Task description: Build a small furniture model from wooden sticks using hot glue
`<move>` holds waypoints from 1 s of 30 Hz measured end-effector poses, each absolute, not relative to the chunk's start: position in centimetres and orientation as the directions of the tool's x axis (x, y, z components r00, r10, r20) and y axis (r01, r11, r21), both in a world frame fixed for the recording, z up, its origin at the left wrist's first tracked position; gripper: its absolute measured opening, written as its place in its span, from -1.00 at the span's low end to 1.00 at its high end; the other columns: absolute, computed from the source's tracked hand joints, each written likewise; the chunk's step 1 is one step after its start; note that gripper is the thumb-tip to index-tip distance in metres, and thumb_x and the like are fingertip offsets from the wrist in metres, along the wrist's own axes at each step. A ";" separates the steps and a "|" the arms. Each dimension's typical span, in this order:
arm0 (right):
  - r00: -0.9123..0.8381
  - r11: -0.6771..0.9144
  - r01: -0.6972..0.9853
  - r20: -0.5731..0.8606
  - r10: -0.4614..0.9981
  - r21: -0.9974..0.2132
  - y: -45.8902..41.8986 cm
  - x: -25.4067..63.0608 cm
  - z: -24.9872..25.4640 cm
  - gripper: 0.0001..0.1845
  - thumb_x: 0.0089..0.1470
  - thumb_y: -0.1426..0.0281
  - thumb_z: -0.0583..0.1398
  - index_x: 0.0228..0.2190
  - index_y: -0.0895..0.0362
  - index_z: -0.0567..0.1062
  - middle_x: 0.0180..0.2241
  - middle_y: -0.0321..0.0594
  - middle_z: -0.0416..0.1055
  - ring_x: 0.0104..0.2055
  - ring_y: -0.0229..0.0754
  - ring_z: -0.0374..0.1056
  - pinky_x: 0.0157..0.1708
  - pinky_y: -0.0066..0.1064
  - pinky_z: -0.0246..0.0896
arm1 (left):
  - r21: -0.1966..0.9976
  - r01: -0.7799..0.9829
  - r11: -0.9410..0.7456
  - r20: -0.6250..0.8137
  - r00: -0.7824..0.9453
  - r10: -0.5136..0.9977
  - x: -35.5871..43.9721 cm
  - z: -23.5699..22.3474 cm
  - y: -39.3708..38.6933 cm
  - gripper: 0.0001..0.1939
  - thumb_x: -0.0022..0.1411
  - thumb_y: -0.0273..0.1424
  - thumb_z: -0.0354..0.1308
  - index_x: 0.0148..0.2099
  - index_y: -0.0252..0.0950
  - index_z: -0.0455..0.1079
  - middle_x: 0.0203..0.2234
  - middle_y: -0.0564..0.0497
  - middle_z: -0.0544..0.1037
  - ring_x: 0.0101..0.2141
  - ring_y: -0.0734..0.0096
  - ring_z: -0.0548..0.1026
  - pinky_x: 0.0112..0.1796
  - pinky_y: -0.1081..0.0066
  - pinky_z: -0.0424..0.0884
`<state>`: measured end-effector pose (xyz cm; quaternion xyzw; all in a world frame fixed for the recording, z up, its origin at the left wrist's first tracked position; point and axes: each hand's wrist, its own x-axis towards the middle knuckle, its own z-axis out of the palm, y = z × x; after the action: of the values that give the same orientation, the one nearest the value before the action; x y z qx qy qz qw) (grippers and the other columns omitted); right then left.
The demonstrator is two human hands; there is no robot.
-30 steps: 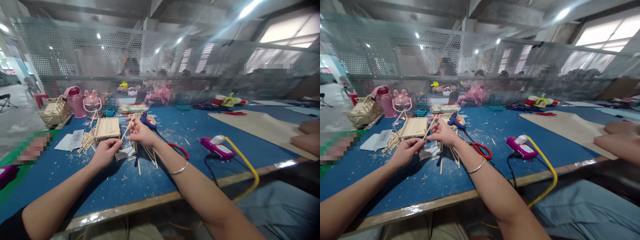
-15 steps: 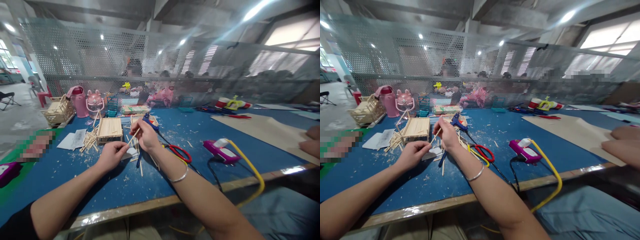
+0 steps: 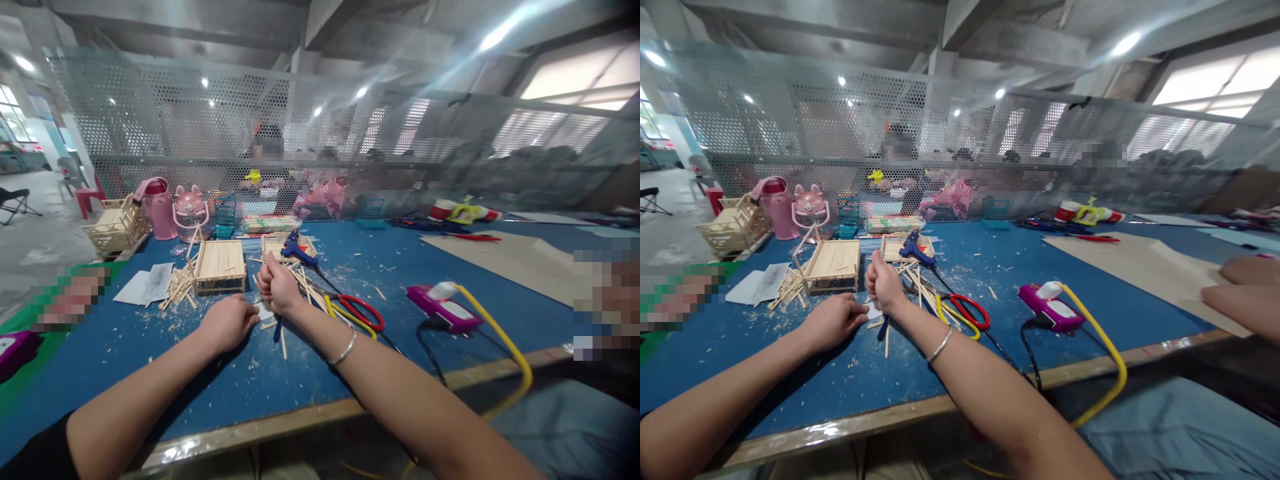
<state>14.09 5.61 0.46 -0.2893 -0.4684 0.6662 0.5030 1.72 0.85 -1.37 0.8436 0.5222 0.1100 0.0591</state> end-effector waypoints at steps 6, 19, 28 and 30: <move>-0.279 -0.022 -0.341 0.078 0.957 -0.940 5.5 13.6 0.1 -0.43 -0.08 0.01 0.07 -0.80 0.12 0.02 -0.88 -0.52 -0.17 -0.84 -0.50 -0.28 -0.84 -0.61 -0.44 | 0.203 0.873 -0.444 0.103 0.432 0.896 1.8 -1.1 0.9 -0.71 0.19 -0.28 -0.06 -0.30 -0.21 0.48 -0.43 -0.04 0.45 -0.40 0.35 0.43 -0.39 0.44 0.25; -0.239 -0.098 -0.370 -0.007 0.971 -0.924 5.8 13.3 0.8 -0.51 0.03 0.18 0.01 -0.78 0.12 0.00 -0.87 -0.52 -0.16 -0.83 -0.49 -0.31 -0.83 -0.63 -0.43 | 0.215 0.864 -0.455 0.131 0.436 0.890 1.7 -1.1 0.8 -0.73 0.18 -0.30 -0.05 -0.34 -0.22 0.48 -0.45 -0.05 0.46 -0.42 0.32 0.43 -0.41 0.44 0.23; -0.466 -0.266 -0.574 0.042 0.884 -0.774 5.1 14.6 2.2 -0.48 0.05 0.19 -0.03 -0.77 0.13 -0.12 -0.84 -0.48 -0.23 -0.80 -0.45 -0.33 -0.82 -0.61 -0.43 | 0.605 0.695 -0.388 0.240 0.306 0.921 1.8 -0.7 -0.1 -0.74 0.16 -0.29 -0.01 -0.32 -0.29 0.47 -0.49 0.01 0.49 -0.44 0.41 0.39 -0.41 0.49 0.21; -0.466 -0.277 -0.590 0.040 0.884 -0.758 4.7 14.3 2.3 -0.48 0.01 0.17 0.03 -0.76 0.13 -0.08 -0.83 -0.49 -0.19 -0.79 -0.45 -0.29 -0.81 -0.61 -0.36 | 0.685 0.642 -0.346 0.202 0.289 0.936 1.8 -0.8 0.0 -0.71 0.15 -0.28 -0.03 -0.41 -0.33 0.44 -0.55 0.04 0.47 -0.49 0.45 0.36 -0.46 0.51 0.18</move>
<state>14.35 4.74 2.25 -0.2001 -0.3666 0.7737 0.4764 1.83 -0.04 -0.84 0.7641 0.5161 0.2984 0.2464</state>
